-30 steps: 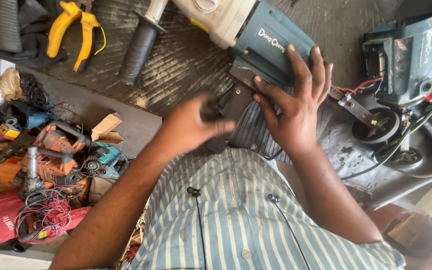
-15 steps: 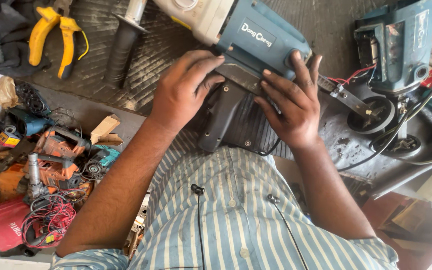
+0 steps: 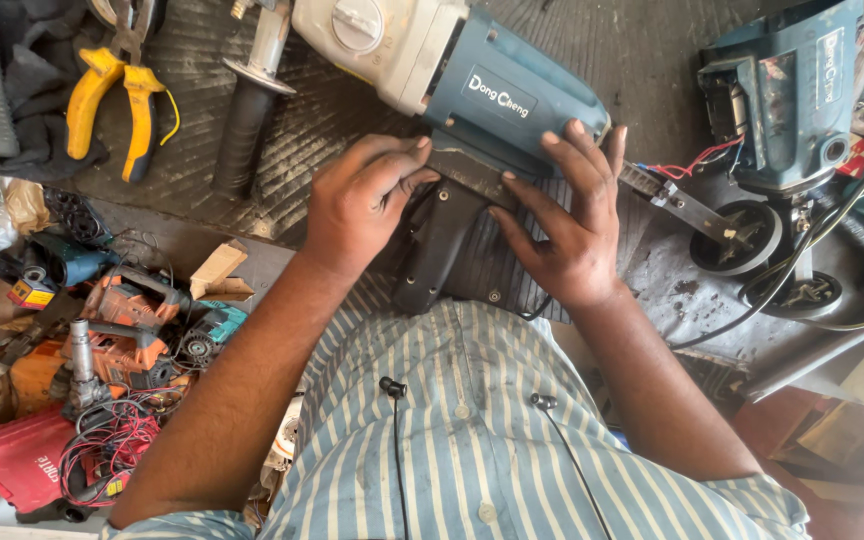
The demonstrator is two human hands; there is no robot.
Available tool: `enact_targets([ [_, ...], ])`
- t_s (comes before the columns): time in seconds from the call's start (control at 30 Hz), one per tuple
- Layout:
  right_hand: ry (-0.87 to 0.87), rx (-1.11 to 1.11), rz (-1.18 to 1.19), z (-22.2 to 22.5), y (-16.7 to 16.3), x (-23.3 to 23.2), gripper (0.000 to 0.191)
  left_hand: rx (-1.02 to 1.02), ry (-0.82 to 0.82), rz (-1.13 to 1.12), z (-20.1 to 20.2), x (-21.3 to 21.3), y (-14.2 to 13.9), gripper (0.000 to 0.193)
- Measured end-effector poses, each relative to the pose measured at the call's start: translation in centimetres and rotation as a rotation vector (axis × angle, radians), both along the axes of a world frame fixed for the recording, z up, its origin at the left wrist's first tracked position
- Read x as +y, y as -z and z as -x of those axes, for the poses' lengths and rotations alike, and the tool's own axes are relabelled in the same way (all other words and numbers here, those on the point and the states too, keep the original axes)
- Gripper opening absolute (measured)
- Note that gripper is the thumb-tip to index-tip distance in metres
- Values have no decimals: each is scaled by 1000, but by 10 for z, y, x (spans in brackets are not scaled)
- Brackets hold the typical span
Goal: The person repairs an electric drill on a workbench. They unscrew and open the drill's handle housing, reposition the internal red wires, align the two handle halves, and drive the screws back in with a screwdriver to reassemble the drill body.
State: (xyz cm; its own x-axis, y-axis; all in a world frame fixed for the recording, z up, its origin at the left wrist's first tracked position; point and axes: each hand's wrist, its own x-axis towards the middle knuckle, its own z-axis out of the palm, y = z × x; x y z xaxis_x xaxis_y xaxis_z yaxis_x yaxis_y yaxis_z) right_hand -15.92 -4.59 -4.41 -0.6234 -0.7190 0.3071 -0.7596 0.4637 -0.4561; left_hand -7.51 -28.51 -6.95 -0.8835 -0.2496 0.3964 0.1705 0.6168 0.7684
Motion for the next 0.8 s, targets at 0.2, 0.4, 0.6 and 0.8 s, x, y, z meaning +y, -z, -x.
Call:
enact_targets([
  [0.2, 5, 13, -79, 1, -10, -4, 29, -33, 8, -63, 0, 2, -10, 28],
  [0.4, -7, -10, -129, -4, -28, -2, 28, -172, -88, 47, -9, 20, -33, 42],
  [0.6, -35, 37, -162, -2, -51, -8, 23, -281, -96, 254, -24, 58, -57, 125],
  [0.8, -94, 61, -97, 36, -76, -13, 25, -558, -79, 419, -50, 73, -76, 128],
])
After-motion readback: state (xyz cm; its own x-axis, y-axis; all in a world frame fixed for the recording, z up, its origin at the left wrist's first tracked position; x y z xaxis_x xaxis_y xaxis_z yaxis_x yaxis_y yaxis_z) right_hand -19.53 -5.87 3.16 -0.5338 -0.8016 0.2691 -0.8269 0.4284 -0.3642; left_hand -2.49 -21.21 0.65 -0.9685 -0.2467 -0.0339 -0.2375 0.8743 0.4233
